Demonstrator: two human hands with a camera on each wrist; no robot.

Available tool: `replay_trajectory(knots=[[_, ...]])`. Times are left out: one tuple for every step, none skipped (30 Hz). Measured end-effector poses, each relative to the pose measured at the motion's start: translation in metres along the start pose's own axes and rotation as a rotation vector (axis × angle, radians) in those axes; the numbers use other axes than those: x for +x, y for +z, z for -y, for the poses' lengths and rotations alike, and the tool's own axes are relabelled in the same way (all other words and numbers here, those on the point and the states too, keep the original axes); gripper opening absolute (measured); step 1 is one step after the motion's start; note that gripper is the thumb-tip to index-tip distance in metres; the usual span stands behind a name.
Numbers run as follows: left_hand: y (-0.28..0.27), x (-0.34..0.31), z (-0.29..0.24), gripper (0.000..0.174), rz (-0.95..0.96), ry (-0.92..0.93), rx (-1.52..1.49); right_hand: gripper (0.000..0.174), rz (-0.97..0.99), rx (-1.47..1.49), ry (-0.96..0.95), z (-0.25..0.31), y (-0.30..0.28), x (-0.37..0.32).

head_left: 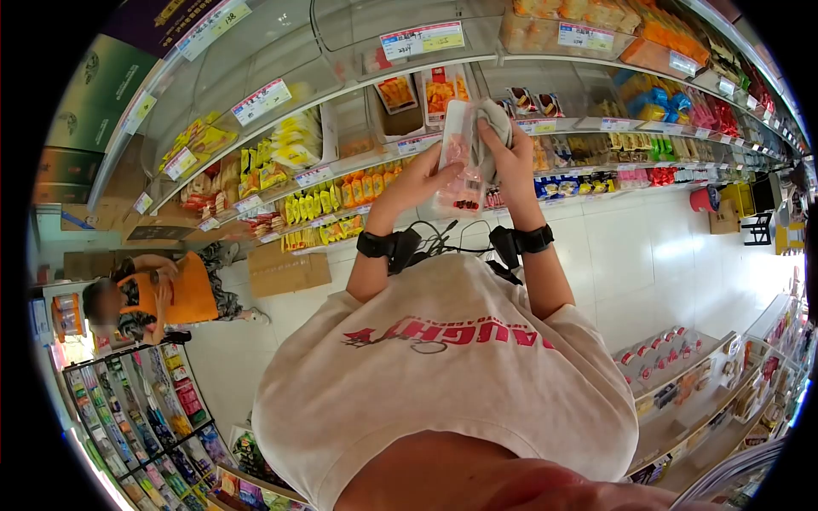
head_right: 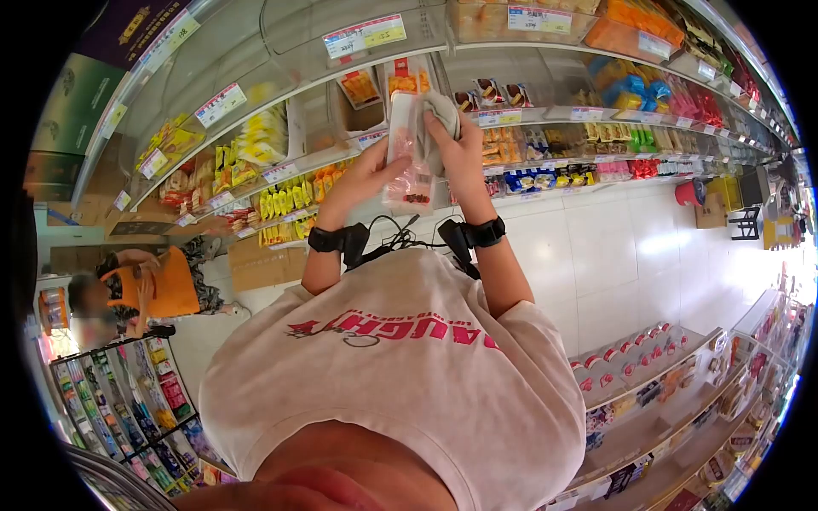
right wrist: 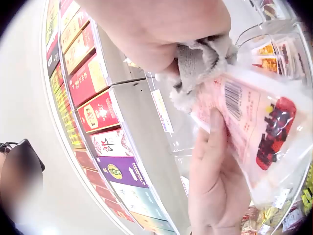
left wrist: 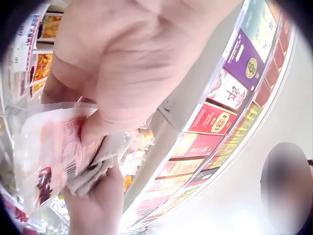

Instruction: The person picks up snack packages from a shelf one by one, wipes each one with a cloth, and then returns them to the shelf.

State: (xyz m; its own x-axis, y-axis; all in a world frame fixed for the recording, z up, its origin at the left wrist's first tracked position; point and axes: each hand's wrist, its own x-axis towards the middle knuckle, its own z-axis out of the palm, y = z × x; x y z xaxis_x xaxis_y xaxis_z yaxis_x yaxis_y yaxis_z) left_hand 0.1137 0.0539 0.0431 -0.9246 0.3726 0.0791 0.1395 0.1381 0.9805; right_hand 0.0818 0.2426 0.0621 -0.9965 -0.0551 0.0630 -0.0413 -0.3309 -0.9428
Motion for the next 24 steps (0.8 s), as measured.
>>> replay_trajectory(knots=[[-0.002, -0.001, -0.007, 0.039, -0.005, -0.011, -0.039, 0.030, -0.055, 0.074, 0.021, -0.002, 0.001, 0.000], [-0.004, -0.001, -0.014, 0.040, -0.011, -0.021, -0.079, 0.029, -0.109, 0.146, 0.042, -0.005, 0.001, 0.000], [-0.006, -0.001, -0.019, 0.040, -0.018, -0.029, -0.118, 0.029, -0.162, 0.219, 0.060, -0.009, 0.002, 0.001], [-0.009, -0.001, -0.016, 0.039, -0.040, -0.039, -0.125, 0.035, -0.184, 0.304, 0.071, -0.014, 0.004, 0.002], [-0.011, -0.002, -0.009, 0.039, -0.061, -0.052, -0.132, 0.035, -0.111, 0.210, 0.098, -0.018, 0.004, -0.003], [-0.012, -0.002, -0.004, 0.039, -0.079, -0.066, -0.139, 0.036, -0.041, 0.117, 0.124, -0.020, 0.004, -0.012], [-0.011, -0.001, -0.001, 0.040, -0.164, -0.074, -0.106, 0.036, 0.029, 0.024, 0.150, -0.024, 0.005, -0.018], [-0.008, 0.001, 0.001, 0.041, -0.247, -0.082, -0.073, 0.037, -0.008, -0.017, -0.010, -0.039, 0.013, -0.019], [-0.004, 0.003, 0.003, 0.041, -0.330, -0.089, -0.041, 0.037, -0.023, -0.116, -0.039, -0.043, 0.009, -0.017], [0.000, 0.004, 0.005, 0.043, -0.417, -0.032, 0.095, 0.037, -0.036, -0.218, -0.067, -0.045, 0.001, -0.015], [0.006, 0.002, 0.007, 0.045, -0.508, 0.023, 0.231, 0.037, -0.042, -0.320, -0.092, -0.049, -0.004, -0.014], [0.010, 0.002, 0.006, 0.046, -0.597, 0.079, 0.371, 0.037, -0.071, -0.437, -0.233, -0.041, 0.000, -0.016], [0.015, 0.003, 0.003, 0.047, -0.544, 0.074, 0.199, 0.038, -0.050, -0.534, -0.274, -0.042, 0.001, -0.017], [0.021, 0.005, 0.001, 0.048, -0.486, 0.068, 0.026, 0.039, -0.033, -0.631, -0.313, -0.044, 0.001, -0.019], [0.024, 0.006, -0.004, 0.049, -0.425, 0.059, -0.148, 0.040, -0.015, -0.731, -0.350, -0.041, 0.003, -0.023], [0.017, 0.004, -0.011, 0.058, -0.326, -0.114, -0.162, 0.043, 0.059, -0.706, -0.360, -0.040, 0.008, -0.030], [0.018, 0.005, -0.005, 0.064, -0.364, -0.144, -0.265, 0.045, 0.133, -0.679, -0.373, -0.040, 0.018, -0.037], [0.020, 0.007, 0.006, 0.071, -0.401, -0.174, -0.369, 0.047, 0.206, -0.653, -0.384, -0.038, 0.028, -0.042], [0.020, 0.009, 0.010, 0.077, -0.438, -0.204, -0.474, 0.049, 0.219, -0.662, -0.413, -0.036, 0.036, -0.044], [0.019, 0.011, 0.013, 0.077, -0.466, -0.237, -0.495, 0.051, 0.231, -0.671, -0.442, -0.035, 0.043, -0.046], [0.016, 0.009, 0.006, 0.074, -0.457, -0.272, -0.545, 0.053, 0.243, -0.679, -0.469, -0.034, 0.046, -0.047], [0.012, 0.006, -0.003, 0.071, -0.447, -0.307, -0.596, 0.053, 0.265, -0.727, -0.500, -0.036, 0.044, -0.044], [0.010, 0.003, -0.007, 0.069, -0.438, -0.343, -0.647, 0.053, 0.253, -0.719, -0.477, -0.036, 0.043, -0.041], [0.009, 0.002, -0.006, 0.060, -0.443, -0.248, -0.720, 0.053, 0.241, -0.711, -0.454, -0.036, 0.042, -0.038]])
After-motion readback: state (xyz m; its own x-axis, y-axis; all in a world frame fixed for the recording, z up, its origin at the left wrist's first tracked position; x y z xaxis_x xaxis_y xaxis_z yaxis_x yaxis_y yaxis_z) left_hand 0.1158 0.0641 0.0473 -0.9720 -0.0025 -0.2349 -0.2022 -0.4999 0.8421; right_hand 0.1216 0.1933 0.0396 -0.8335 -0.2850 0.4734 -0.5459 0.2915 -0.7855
